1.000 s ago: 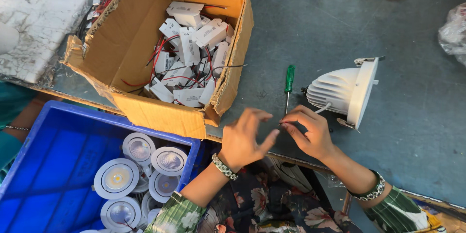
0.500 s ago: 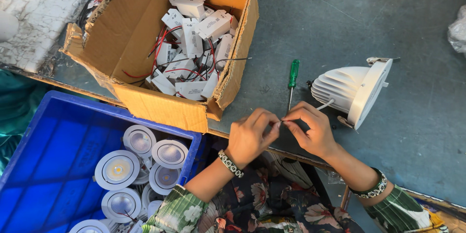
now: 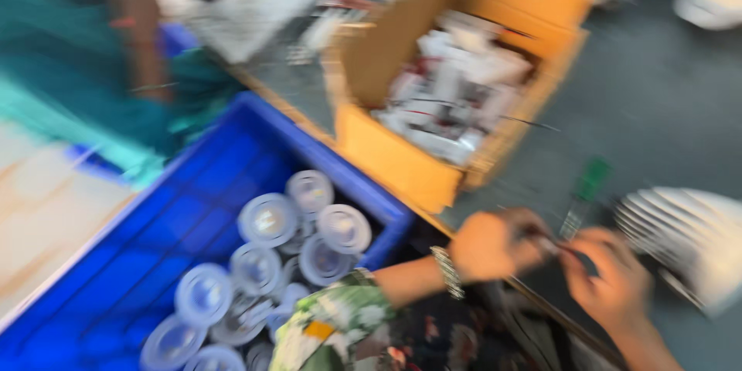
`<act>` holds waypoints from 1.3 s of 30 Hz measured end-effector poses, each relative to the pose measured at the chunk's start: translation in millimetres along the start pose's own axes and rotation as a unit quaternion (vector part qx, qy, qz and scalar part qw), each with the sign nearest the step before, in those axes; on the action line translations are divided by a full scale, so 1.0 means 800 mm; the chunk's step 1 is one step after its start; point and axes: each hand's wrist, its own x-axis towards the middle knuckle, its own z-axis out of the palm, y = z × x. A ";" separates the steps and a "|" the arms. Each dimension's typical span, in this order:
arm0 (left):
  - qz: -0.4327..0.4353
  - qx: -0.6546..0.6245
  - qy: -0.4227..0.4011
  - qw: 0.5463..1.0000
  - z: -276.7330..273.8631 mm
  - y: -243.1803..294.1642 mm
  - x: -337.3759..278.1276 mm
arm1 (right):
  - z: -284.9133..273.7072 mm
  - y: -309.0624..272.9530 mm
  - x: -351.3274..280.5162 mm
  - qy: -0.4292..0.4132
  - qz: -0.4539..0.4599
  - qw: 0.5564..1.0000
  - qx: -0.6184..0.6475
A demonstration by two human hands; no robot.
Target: The person assembles LED downlight fixtures by connecting wires to power drivers using a screwdriver. They retrieve drivers from a cardboard box, attach red and black wires to terminals, and place completed units into a blue crate.
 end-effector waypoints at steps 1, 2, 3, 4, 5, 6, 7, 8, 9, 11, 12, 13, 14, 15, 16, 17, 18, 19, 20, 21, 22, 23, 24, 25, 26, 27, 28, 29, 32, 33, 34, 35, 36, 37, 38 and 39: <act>0.037 0.066 0.006 0.997 -0.003 0.006 -0.001 | 0.001 0.009 -0.006 0.019 -0.013 1.000 -0.004; 0.071 0.133 0.010 0.989 -0.007 0.007 -0.001 | 0.007 0.025 -0.003 0.012 -0.030 0.999 0.010; 0.108 0.172 0.019 0.979 -0.004 0.008 -0.003 | 0.010 0.036 -0.011 0.008 -0.028 0.999 0.015; 0.143 0.212 0.026 0.966 -0.002 0.005 -0.005 | 0.012 0.047 -0.017 0.004 -0.027 0.999 0.020; 0.160 0.225 0.031 0.961 0.004 0.000 -0.006 | 0.016 0.053 -0.028 0.004 -0.009 1.000 0.019; 0.177 0.238 0.035 0.954 0.008 -0.007 -0.005 | 0.022 0.062 -0.030 -0.003 0.005 1.000 0.018; 0.195 0.248 0.036 0.948 0.011 -0.014 -0.007 | 0.024 0.067 -0.035 -0.007 0.023 1.000 0.014; 0.203 0.260 0.037 0.943 0.011 -0.020 -0.009 | 0.023 0.072 -0.037 -0.019 0.037 0.999 0.009; 0.211 0.272 0.036 0.938 0.012 -0.024 -0.010 | 0.023 0.075 -0.038 -0.024 0.047 0.998 0.019; 0.222 0.280 0.036 0.933 0.012 -0.027 -0.011 | 0.026 0.078 -0.039 -0.029 0.063 0.996 0.054; 0.226 0.276 0.037 0.934 0.011 -0.028 -0.010 | 0.025 0.079 -0.038 -0.035 0.070 0.995 0.062; 0.228 0.272 0.038 0.934 0.009 -0.029 -0.009 | 0.025 0.079 -0.037 -0.042 0.076 0.994 0.070; 0.235 0.282 0.029 0.930 0.006 -0.030 -0.009 | 0.024 0.079 -0.036 -0.055 0.084 0.993 0.063; 0.241 0.292 0.019 0.926 0.003 -0.030 -0.010 | 0.023 0.077 -0.035 -0.063 0.086 0.992 0.062; 0.246 0.301 0.009 0.921 0.001 -0.031 -0.010 | 0.022 0.075 -0.033 -0.070 0.088 0.992 0.061; 0.249 0.304 0.006 0.920 0.000 -0.032 -0.010 | 0.022 0.072 -0.031 -0.071 0.083 0.992 0.066; 0.251 0.307 0.003 0.918 0.000 -0.034 -0.009 | 0.021 0.069 -0.029 -0.072 0.084 0.992 0.066; 0.254 0.309 0.000 0.916 0.000 -0.035 -0.008 | 0.020 0.067 -0.027 -0.073 0.086 0.991 0.065; 0.242 0.299 0.006 0.923 0.002 -0.036 -0.008 | 0.020 0.063 -0.027 -0.073 0.095 0.991 0.059; 0.231 0.289 0.012 0.929 0.004 -0.036 -0.009 | 0.020 0.062 -0.027 -0.073 0.103 0.991 0.052; 0.220 0.280 0.018 0.934 0.007 -0.037 -0.009 | 0.020 0.063 -0.027 -0.070 0.086 0.992 0.059; 0.209 0.271 0.025 0.939 0.010 -0.037 -0.009 | 0.021 0.065 -0.027 -0.067 0.069 0.993 0.065; 0.198 0.263 0.033 0.944 0.013 -0.036 -0.009 | 0.023 0.068 -0.029 -0.063 0.059 0.994 0.066; 0.186 0.256 0.040 0.948 0.016 -0.036 -0.008 | 0.024 0.072 -0.030 -0.060 0.049 0.995 0.066; 0.176 0.249 0.045 0.951 0.017 -0.034 -0.009 | 0.026 0.076 -0.031 -0.056 0.046 0.996 0.061; 0.166 0.241 0.050 0.955 0.019 -0.032 -0.010 | 0.028 0.081 -0.033 -0.052 0.043 0.996 0.055; 0.152 0.234 0.048 0.959 0.019 -0.031 -0.010 | 0.029 0.085 -0.035 -0.048 0.033 0.997 0.049; 0.138 0.228 0.047 0.963 0.019 -0.029 -0.010 | 0.030 0.088 -0.037 -0.044 0.023 0.998 0.043; 0.070 0.188 0.021 0.979 0.018 -0.018 -0.010 | 0.033 0.091 -0.041 -0.017 -0.004 1.000 0.023; 0.036 0.158 0.009 0.987 0.019 -0.014 -0.011 | 0.032 0.091 -0.043 -0.017 0.000 1.000 0.011; 0.003 0.127 -0.004 0.992 0.021 -0.013 -0.011 | 0.032 0.092 -0.045 -0.017 0.003 1.000 0.000; -0.052 0.069 -0.036 0.996 0.024 -0.014 -0.010 | 0.031 0.093 -0.048 -0.029 0.020 0.999 -0.015; -0.105 0.010 -0.069 0.992 0.028 -0.019 -0.009 | 0.025 0.099 -0.045 -0.058 0.007 0.998 -0.035; -0.157 -0.044 -0.104 0.981 0.029 -0.028 -0.009 | 0.026 0.103 -0.042 -0.083 -0.006 0.995 -0.051; -0.208 -0.128 -0.125 0.962 0.036 -0.037 -0.010 | 0.023 0.108 -0.037 -0.107 -0.019 0.992 -0.066; -0.254 -0.201 -0.150 0.934 0.041 -0.051 -0.006 | 0.032 0.110 -0.031 -0.114 -0.021 0.990 -0.076</act>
